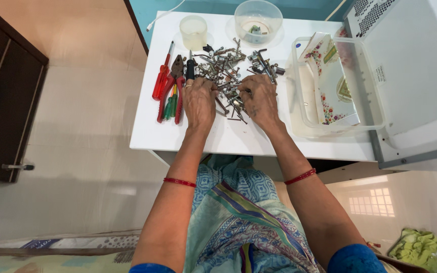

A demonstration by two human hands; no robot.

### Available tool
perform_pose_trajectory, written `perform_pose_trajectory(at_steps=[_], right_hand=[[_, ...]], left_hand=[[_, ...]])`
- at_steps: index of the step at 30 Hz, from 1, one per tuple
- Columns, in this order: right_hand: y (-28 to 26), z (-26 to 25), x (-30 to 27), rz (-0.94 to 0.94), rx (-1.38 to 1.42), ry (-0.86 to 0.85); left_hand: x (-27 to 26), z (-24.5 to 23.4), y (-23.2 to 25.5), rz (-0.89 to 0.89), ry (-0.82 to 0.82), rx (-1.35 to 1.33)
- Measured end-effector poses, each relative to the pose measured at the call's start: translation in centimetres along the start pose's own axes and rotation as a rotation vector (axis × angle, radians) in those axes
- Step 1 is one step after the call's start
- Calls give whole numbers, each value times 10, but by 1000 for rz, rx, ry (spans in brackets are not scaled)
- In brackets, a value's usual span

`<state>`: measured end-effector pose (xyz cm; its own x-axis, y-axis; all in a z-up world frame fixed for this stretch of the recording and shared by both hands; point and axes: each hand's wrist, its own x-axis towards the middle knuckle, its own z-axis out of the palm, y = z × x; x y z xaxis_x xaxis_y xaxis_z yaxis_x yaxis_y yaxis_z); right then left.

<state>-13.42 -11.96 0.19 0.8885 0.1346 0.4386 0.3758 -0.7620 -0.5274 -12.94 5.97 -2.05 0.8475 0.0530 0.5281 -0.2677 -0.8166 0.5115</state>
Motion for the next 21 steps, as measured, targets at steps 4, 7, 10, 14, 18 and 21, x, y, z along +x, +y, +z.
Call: perform_pose_trajectory(at_steps=[4,7,10,14,18,21], right_hand=[[-8,-4,2,31,-4,-11],[-14,-8,2,21,48,33],[-21,-11,2,-17,151,42],[-23,-12,4,-12,226,47],[-13,-7,4,239,329,17],[-1,1,6,232,578,97]], left_hand=[[7,0,7,-56,-36,-73],[10,2,11,-60,-54,-123],[10,2,12,-25,-70,-156],[11,-3,16,24,-107,-196],[12,-12,23,9,-132,-299],[12,-17,25,-413,-386,-467]])
